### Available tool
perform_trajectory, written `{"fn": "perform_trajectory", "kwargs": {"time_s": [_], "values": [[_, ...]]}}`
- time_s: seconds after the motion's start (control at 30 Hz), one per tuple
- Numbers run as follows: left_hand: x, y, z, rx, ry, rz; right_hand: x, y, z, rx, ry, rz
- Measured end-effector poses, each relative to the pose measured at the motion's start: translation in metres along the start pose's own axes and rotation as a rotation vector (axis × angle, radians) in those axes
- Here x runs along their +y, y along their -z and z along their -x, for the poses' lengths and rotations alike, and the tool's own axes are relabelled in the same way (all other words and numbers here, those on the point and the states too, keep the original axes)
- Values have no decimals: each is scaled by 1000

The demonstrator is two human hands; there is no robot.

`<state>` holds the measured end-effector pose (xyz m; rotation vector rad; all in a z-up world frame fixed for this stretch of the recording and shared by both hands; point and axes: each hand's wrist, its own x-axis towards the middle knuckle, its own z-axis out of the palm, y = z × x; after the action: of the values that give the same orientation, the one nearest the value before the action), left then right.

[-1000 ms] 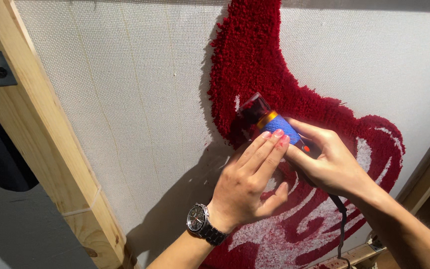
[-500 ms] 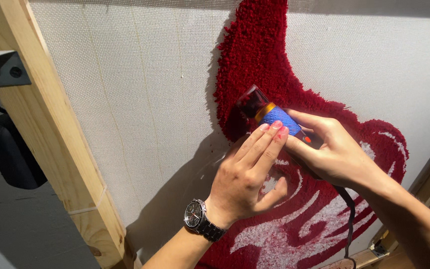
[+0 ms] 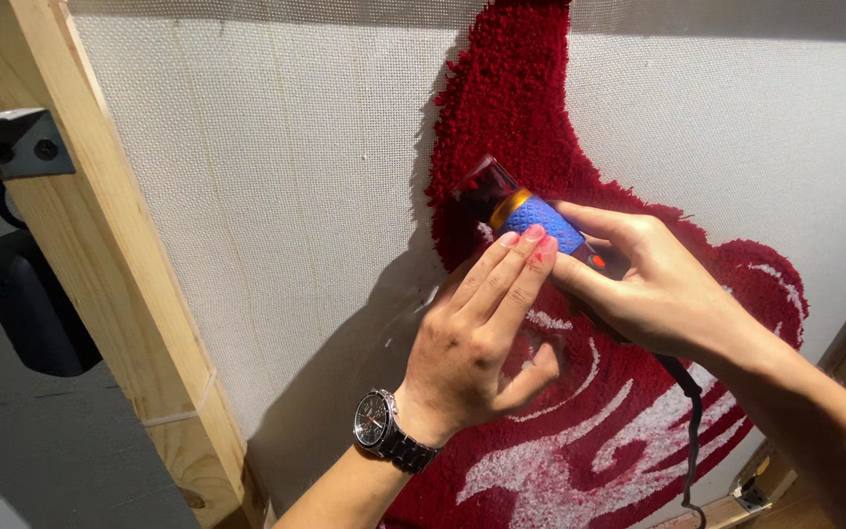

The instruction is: The person uses a handheld electric trimmer to shave and shape the red pile of a rug stretched on a wooden frame. The person moves the trimmer along the rug's surface, removing excess fibers and refining the edges of a white pattern.

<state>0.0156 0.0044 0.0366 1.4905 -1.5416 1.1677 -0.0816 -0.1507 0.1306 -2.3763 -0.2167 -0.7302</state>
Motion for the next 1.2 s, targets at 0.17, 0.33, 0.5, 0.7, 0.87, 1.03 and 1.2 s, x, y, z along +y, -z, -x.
{"fn": "perform_trajectory", "kwargs": {"time_s": [0.17, 0.33, 0.5, 0.7, 0.87, 1.03, 1.2], "values": [[-2, 5, -3, 14, -1, -1, -16, 0, -2, 10, -74, 36], [-5, 7, -4, 18, -2, -6, -23, 1, -5, 4, -81, 20], [-8, 11, -5, 11, -5, -10, -28, 1, -8, 4, -71, 17], [-10, 15, -5, 20, 2, -13, -36, -1, -11, 22, -106, 42], [-8, 18, -5, 45, 12, -45, -32, 3, -14, 9, -24, 108], [8, 12, -7, 45, 0, -58, -24, 11, -1, 8, -50, 114], [14, -7, -5, 12, -32, -60, 8, 17, 11, 26, -77, 83]]}}
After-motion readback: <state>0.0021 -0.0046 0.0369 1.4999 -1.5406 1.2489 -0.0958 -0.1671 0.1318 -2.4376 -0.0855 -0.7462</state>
